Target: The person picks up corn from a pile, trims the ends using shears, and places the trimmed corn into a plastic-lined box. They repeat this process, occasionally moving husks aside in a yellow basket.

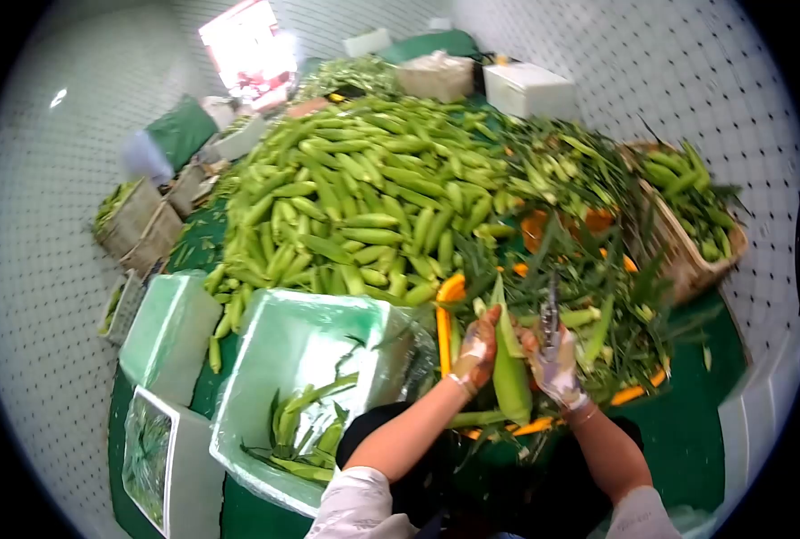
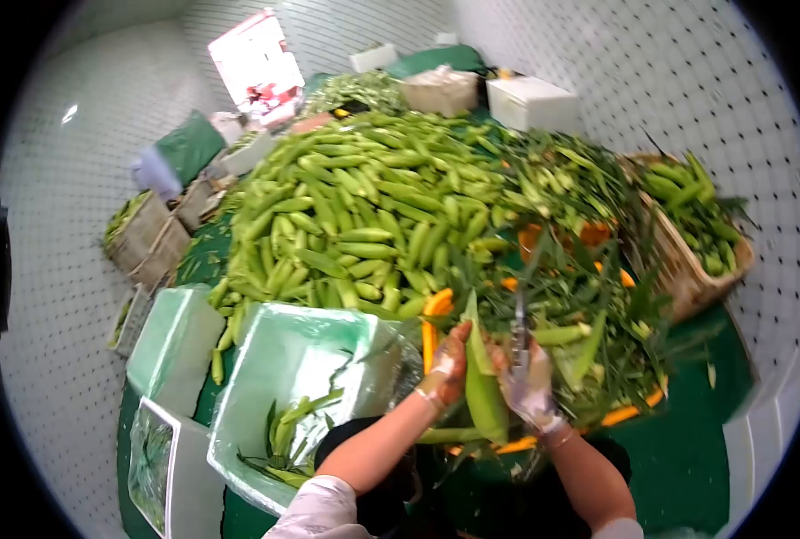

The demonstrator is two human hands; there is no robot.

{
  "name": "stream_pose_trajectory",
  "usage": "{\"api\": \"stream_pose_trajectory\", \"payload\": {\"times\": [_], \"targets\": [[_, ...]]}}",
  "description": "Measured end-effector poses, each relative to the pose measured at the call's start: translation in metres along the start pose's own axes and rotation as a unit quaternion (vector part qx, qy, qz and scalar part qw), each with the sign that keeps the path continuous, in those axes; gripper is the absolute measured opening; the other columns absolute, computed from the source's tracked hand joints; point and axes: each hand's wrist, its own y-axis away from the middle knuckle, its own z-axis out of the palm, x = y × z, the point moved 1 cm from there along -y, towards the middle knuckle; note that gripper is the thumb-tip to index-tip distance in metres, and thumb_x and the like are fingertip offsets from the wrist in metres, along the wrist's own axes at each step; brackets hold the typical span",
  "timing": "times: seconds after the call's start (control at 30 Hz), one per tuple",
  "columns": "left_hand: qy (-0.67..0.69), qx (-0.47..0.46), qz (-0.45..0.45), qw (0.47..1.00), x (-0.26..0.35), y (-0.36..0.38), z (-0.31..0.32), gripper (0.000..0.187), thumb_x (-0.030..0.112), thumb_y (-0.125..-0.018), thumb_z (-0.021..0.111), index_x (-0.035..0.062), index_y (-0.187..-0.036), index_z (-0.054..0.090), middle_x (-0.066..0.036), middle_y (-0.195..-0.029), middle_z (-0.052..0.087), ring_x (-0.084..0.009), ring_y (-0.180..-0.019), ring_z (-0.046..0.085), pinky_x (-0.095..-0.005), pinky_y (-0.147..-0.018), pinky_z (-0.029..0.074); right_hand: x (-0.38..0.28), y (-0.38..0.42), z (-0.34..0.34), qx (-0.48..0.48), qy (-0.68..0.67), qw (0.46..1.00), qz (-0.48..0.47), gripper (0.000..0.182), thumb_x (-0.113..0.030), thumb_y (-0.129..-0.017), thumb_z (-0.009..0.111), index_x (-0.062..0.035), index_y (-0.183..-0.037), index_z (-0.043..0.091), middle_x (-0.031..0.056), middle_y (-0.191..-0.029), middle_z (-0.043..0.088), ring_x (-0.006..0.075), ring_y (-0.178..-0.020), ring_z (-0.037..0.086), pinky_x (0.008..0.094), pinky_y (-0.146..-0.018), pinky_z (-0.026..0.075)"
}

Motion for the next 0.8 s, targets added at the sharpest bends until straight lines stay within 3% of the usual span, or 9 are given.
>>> {"api": "stream_pose_trajectory", "payload": {"times": [0.03,0.07,0.2,0.3,0.43,0.57,0.67,0.7,0.8], "targets": [[-0.063,0.043,0.12,0.99,0.004,-0.001,-0.001,0.037,0.041,-0.094,0.037,0.0076,-0.089,0.052,-0.01,-0.07,0.058,-0.0227,-0.064,0.058,-0.0363,-0.06,0.05,0.018,-0.001,-0.003,0.024,-0.098,0.994,-0.03,0.01,-0.005,-0.083,0.058,-0.0036,-0.086,0.048,-0.0001,-0.07,0.049,0.0078,-0.059,0.045,0.023,-0.05,0.037],[0.137,-0.05,-0.125,0.981,0.015,-0.02,-0.021,0.041,0.045,-0.092,0.039,0.0067,-0.086,0.051,-0.01,-0.07,0.057,-0.0234,-0.065,0.058,-0.0375,-0.062,0.05,0.021,0.001,-0.015,0.004,0.0,1.0,-0.03,0.011,-0.006,-0.083,0.058,-0.004,-0.084,0.048,-0.0006,-0.069,0.048,0.0076,-0.058,0.045,0.0234,-0.049,0.037],[0.244,0.071,0.008,0.967,0.079,-0.051,-0.085,0.045,0.05,-0.09,0.038,0.0084,-0.078,0.05,-0.009,-0.067,0.054,-0.0249,-0.062,0.054,-0.0384,-0.064,0.049,0.0,0.004,-0.045,0.01,0.288,0.948,-0.137,0.011,-0.009,-0.082,0.058,-0.005,-0.084,0.048,-0.0002,-0.064,0.049,0.0111,-0.051,0.045,0.0263,-0.046,0.037],[0.296,0.131,0.107,0.94,0.098,-0.08,-0.165,0.047,0.052,-0.088,0.039,0.0069,-0.08,0.052,-0.011,-0.07,0.058,-0.0282,-0.067,0.056,-0.042,-0.066,0.051,-0.008,-0.001,-0.069,0.055,0.156,0.984,-0.064,0.011,-0.012,-0.083,0.058,-0.0064,-0.084,0.049,-0.0009,-0.065,0.05,0.0109,-0.053,0.047,0.0262,-0.047,0.039],[0.315,0.187,0.187,0.911,0.115,-0.066,-0.216,0.049,0.055,-0.086,0.041,0.007,-0.082,0.052,-0.011,-0.072,0.058,-0.0279,-0.067,0.056,-0.0432,-0.065,0.051,-0.009,-0.02,-0.118,0.135,0.106,0.968,-0.184,0.008,-0.007,-0.086,0.055,-0.006,-0.087,0.047,-0.0018,-0.068,0.048,0.007,-0.06,0.048,0.0215,-0.055,0.042],[0.061,0.154,0.061,0.984,0.107,-0.037,-0.111,0.045,0.054,-0.079,0.06,0.0102,-0.087,0.05,-0.006,-0.07,0.055,-0.0214,-0.064,0.057,-0.0369,-0.061,0.052,-0.026,-0.01,-0.049,0.001,0.355,0.922,-0.156,0.038,-0.018,-0.076,0.07,-0.0027,-0.103,0.047,0.0053,-0.082,0.055,0.0169,-0.07,0.055,0.0292,-0.064,0.047],[-0.006,0.087,-0.015,0.996,0.079,-0.029,-0.048,0.047,0.05,-0.087,0.051,0.0044,-0.098,0.052,-0.009,-0.076,0.059,-0.0203,-0.065,0.058,-0.0329,-0.059,0.051,-0.035,0.004,-0.003,-0.165,0.378,0.911,-0.018,0.054,-0.025,-0.068,0.079,0.0005,-0.102,0.046,0.0035,-0.073,0.052,0.0147,-0.059,0.049,0.0276,-0.052,0.044],[0.011,0.04,0.003,0.999,0.078,-0.022,-0.038,0.046,0.047,-0.09,0.047,0.0024,-0.099,0.051,-0.009,-0.079,0.06,-0.0209,-0.068,0.059,-0.0321,-0.06,0.051,-0.018,0.009,0.003,-0.182,0.26,0.944,0.093,0.065,-0.029,-0.061,0.081,0.0012,-0.107,0.047,0.0115,-0.088,0.057,0.0207,-0.076,0.057,0.0331,-0.068,0.048],[0.085,0.027,-0.003,0.996,0.077,-0.023,-0.041,0.039,0.043,-0.089,0.049,0.0052,-0.098,0.053,-0.01,-0.079,0.06,-0.0202,-0.065,0.058,-0.0332,-0.058,0.051,0.004,0.015,0.006,-0.254,0.319,0.913,-0.021,0.064,-0.032,-0.063,0.079,0.003,-0.107,0.047,0.0177,-0.094,0.058,0.0275,-0.086,0.059,0.0351,-0.076,0.047]]}}
